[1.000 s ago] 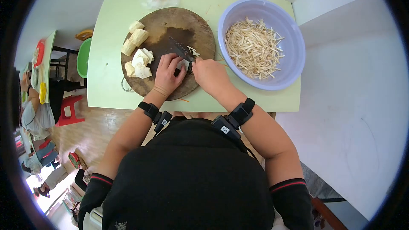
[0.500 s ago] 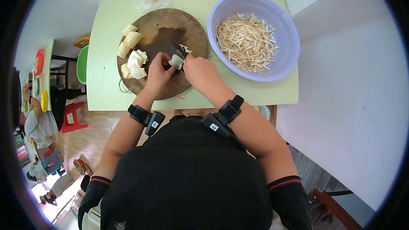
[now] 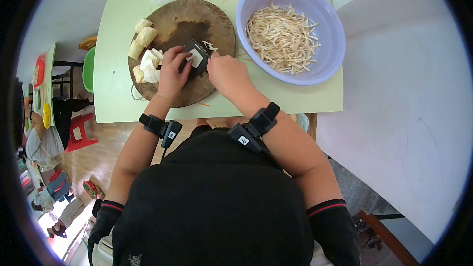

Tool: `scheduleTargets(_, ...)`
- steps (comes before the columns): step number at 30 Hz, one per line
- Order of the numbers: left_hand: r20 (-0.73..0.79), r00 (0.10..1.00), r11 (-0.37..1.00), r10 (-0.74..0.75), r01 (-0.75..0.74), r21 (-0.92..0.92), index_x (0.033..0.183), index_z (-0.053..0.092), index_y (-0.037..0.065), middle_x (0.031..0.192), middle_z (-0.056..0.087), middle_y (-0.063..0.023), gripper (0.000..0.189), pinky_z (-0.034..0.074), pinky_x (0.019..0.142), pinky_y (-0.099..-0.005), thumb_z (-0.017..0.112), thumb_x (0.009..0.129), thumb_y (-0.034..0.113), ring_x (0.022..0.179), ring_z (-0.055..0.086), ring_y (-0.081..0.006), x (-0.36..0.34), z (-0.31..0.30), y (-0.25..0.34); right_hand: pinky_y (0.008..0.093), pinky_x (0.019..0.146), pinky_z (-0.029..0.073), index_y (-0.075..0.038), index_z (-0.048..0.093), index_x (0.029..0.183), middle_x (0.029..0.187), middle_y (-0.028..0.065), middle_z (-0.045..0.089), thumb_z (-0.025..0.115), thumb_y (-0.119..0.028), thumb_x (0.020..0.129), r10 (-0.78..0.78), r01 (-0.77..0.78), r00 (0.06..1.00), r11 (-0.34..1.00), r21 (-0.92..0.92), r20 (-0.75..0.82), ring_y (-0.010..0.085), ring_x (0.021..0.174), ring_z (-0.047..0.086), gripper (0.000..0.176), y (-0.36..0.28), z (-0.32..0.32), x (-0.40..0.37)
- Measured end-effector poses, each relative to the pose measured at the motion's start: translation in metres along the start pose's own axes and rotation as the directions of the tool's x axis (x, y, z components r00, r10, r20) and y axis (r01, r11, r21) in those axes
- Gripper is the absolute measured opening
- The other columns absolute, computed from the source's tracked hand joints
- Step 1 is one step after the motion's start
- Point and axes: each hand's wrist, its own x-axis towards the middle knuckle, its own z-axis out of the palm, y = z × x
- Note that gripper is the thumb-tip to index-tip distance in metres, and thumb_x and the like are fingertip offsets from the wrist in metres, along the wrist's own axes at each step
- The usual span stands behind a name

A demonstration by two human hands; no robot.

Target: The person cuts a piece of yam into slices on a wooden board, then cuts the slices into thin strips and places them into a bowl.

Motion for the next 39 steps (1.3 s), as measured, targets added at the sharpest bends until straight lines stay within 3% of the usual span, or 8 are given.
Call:
scheduleTargets(1,0.012,0.983,0.982,0.183,-0.184,0.036,0.101,0.063,0.002,0.108,0.059,-0.0124,0.024,0.051,0.080,-0.0351,0.070,0.078,0.006,0.095,0.060,-0.0303,0.001,-0.001,-0.002,0.0479,0.060,0.052,0.000,0.062,0.083,0.067,0.0201,0.065,0.049,-0.022,0.094,-0.012,0.012,1.000,1.000,-0.006,-0.011,0.0375,0.065,0.066,0.027,0.002,0.003,0.000)
scheduleTargets(2,0.009,0.983,0.983,0.182,-0.183,0.037,0.101,0.063,0.002,0.108,0.059,-0.0124,0.024,0.051,0.080,-0.0351,0.070,0.078,0.006,0.095,0.060,-0.0303,0.000,-0.001,-0.004,0.0479,0.060,0.052,0.000,0.062,0.082,0.067,0.0200,0.065,0.049,-0.022,0.094,-0.024,0.024,0.999,1.000,-0.013,-0.022,0.0374,0.065,0.066,0.028,0.003,0.004,0.001)
scheduleTargets(4,0.199,0.958,0.978,0.205,-0.191,-0.085,0.102,0.063,0.003,0.111,0.059,-0.0133,0.024,0.049,0.087,-0.0381,0.070,0.079,0.006,0.102,0.057,-0.0331,0.000,-0.001,-0.006,0.0481,0.060,0.052,0.000,0.061,0.083,0.067,0.0201,0.065,0.049,-0.022,0.094,-0.015,0.014,1.000,1.000,-0.022,-0.012,0.0376,0.065,0.066,0.028,0.000,0.002,0.000)
scheduleTargets(11,0.249,0.944,0.974,0.218,-0.196,-0.112,0.101,0.063,0.004,0.113,0.058,-0.0118,0.025,0.049,0.088,-0.0385,0.071,0.078,0.008,0.104,0.056,-0.0319,0.000,-0.018,-0.007,0.0498,0.060,0.051,-0.001,0.059,0.086,0.068,0.0210,0.063,0.049,-0.025,0.096,0.071,-0.070,0.997,0.997,0.032,-0.033,0.0403,0.065,0.063,0.028,0.003,0.002,-0.004)
scheduleTargets(20,0.179,0.970,0.986,0.161,-0.152,-0.065,0.091,0.064,0.005,0.102,0.058,-0.0096,0.017,0.049,0.082,-0.0366,0.071,0.076,0.007,0.096,0.057,-0.0294,-0.001,-0.007,-0.007,0.0524,0.062,0.049,-0.001,0.059,0.087,0.069,0.0235,0.062,0.048,-0.027,0.096,0.212,-0.214,0.977,0.945,0.247,0.034,0.0439,0.067,0.061,0.030,0.027,0.010,0.002)
scheduleTargets(24,0.142,0.975,0.985,0.170,-0.163,-0.063,0.094,0.065,0.004,0.102,0.059,-0.0107,0.019,0.049,0.083,-0.0375,0.071,0.076,0.006,0.098,0.057,-0.0306,-0.005,-0.007,-0.004,0.0524,0.062,0.049,-0.001,0.060,0.087,0.069,0.0231,0.062,0.049,-0.027,0.096,0.160,-0.167,0.986,0.957,0.238,0.050,0.0435,0.067,0.061,0.030,0.023,0.003,0.003)
scheduleTargets(29,0.115,0.974,0.979,0.193,-0.184,-0.088,0.093,0.064,0.003,0.103,0.059,-0.0101,0.017,0.050,0.085,-0.0367,0.070,0.078,0.007,0.100,0.057,-0.0295,-0.009,-0.008,-0.004,0.0517,0.063,0.049,-0.001,0.059,0.086,0.071,0.0223,0.063,0.049,-0.027,0.095,0.005,-0.009,0.995,0.999,0.046,0.096,0.0421,0.069,0.062,0.030,0.010,-0.013,0.003)
scheduleTargets(39,0.079,0.970,0.972,0.229,-0.223,-0.080,0.098,0.063,0.002,0.107,0.058,-0.0127,0.021,0.049,0.087,-0.0389,0.069,0.078,0.001,0.103,0.056,-0.0331,-0.012,-0.007,-0.004,0.0506,0.060,0.048,-0.001,0.059,0.085,0.065,0.0210,0.061,0.050,-0.025,0.095,-0.012,0.013,0.998,1.000,-0.006,0.068,0.0411,0.064,0.061,0.028,0.006,-0.018,0.001)
